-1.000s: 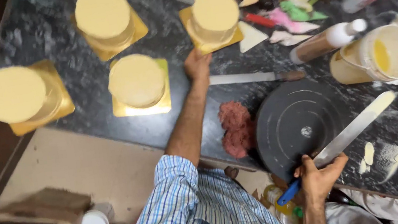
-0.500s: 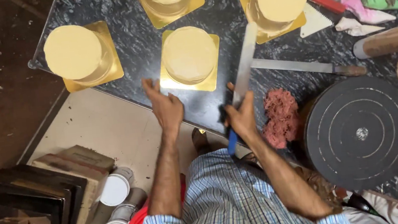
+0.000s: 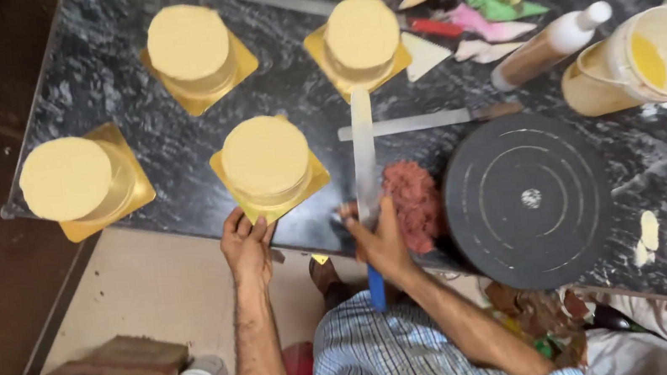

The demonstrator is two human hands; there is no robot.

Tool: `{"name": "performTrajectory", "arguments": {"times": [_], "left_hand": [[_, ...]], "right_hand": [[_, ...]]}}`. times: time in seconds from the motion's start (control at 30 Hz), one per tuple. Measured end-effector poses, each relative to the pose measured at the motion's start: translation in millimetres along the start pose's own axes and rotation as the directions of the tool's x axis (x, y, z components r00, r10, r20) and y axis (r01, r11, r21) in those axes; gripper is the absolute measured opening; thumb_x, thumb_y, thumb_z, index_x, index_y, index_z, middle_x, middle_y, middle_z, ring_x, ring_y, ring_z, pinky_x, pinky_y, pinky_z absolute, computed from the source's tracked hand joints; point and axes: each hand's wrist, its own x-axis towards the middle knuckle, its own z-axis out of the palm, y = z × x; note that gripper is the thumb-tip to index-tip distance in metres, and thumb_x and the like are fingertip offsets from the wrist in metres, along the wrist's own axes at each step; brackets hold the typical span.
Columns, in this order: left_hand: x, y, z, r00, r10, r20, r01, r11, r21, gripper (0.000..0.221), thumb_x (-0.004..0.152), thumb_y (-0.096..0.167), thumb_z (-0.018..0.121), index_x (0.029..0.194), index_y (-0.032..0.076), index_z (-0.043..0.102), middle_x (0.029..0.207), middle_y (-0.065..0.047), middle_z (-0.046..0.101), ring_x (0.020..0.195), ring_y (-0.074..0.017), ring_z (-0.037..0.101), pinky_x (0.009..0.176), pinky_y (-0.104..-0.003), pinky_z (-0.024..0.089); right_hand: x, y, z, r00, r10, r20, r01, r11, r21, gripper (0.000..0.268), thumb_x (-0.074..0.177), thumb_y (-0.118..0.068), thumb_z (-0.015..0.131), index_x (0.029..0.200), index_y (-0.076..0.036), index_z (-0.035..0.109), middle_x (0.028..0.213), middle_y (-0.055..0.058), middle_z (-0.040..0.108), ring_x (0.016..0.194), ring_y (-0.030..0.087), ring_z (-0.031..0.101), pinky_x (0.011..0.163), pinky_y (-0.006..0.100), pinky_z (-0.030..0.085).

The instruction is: The person uses a spatula to spread frosting on several cakes on a turntable, moving each to a counter once finished. They then use a scraper to create a pattern on the side of a cake and apply a dark substance with a small tool.

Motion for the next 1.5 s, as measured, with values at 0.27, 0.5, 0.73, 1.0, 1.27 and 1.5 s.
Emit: {"name": "performTrajectory", "arguments": {"times": [0.27,0.5,0.73,1.0,1.27,1.5], "left_hand": [[-62.3,13.2,37.6,0.993,0.097,0.065,-0.093,0.994,-0.053,0.056,0.096,-0.010,0.052,0.149,-0.003,0.037,0.143,-0.022,0.057,0.126,-0.0298,0.062,0.102,-0.040,0.058],[-178.3,-54.1,147.6,0.941,-0.067,0.332,0.095,0.993,-0.068,0.056,0.095,-0.011,0.053,0.149,-0.006,0.040,0.142,-0.023,0.059,0.123,-0.0287,0.066,0.099,-0.038,0.060],[-210.0,-116.3,210.1,0.905,-0.148,0.399,-0.014,0.927,0.375,0.057,0.092,-0.008,0.062,0.147,-0.007,0.048,0.137,-0.019,0.064,0.116,-0.0214,0.068,0.096,-0.030,0.058],[-206.1,-115.0,221.5,0.857,-0.085,0.509,-0.339,0.651,0.679,0.069,0.082,0.000,0.082,0.145,-0.007,0.052,0.118,-0.015,0.077,0.101,-0.0128,0.073,0.092,-0.024,0.059],[-244.2,-107.5,228.0,0.569,0.439,0.695,-0.733,-0.112,0.671,0.084,0.060,0.032,0.093,0.131,0.002,0.059,0.097,-0.009,0.069,0.086,-0.0207,0.069,0.076,-0.031,0.058],[-212.2,-133.3,202.1,0.931,0.021,0.364,-0.274,0.702,0.658,0.081,0.082,0.016,0.087,0.149,-0.004,0.045,0.116,-0.016,0.074,0.087,-0.0181,0.068,0.077,-0.027,0.057]], "right_hand": [[-115.0,-79.2,-202.7,0.962,-0.043,-0.270,0.046,0.999,0.006,0.028,0.096,0.000,0.061,0.110,-0.009,0.040,0.075,0.009,0.058,0.051,0.013,0.056,0.040,0.028,0.047],[-197.3,-89.1,-367.6,0.865,-0.175,-0.470,0.257,0.959,0.117,0.021,0.111,-0.002,0.053,0.128,-0.005,0.041,0.089,0.011,0.057,0.065,0.015,0.051,0.058,0.033,0.049],[-241.6,-56.1,-448.7,0.861,-0.107,-0.497,0.150,0.987,0.048,0.028,0.112,-0.006,0.053,0.137,-0.002,0.042,0.094,0.012,0.060,0.064,0.015,0.051,0.060,0.033,0.049],[-269.6,-36.2,-431.4,0.842,-0.010,-0.539,0.050,0.997,0.060,0.033,0.109,-0.004,0.050,0.141,-0.001,0.045,0.094,0.012,0.063,0.064,0.013,0.055,0.060,0.032,0.054],[-240.2,-64.2,-389.7,0.912,-0.192,-0.363,0.062,0.938,-0.341,0.056,0.104,-0.005,0.052,0.159,-0.006,0.043,0.119,0.012,0.068,0.091,0.015,0.061,0.076,0.030,0.051],[-197.6,-83.8,-347.1,0.889,-0.346,-0.298,-0.107,0.477,-0.873,0.047,0.101,-0.023,0.070,0.147,-0.027,0.062,0.091,0.007,0.058,0.078,0.020,0.059,0.072,0.035,0.052]]}}
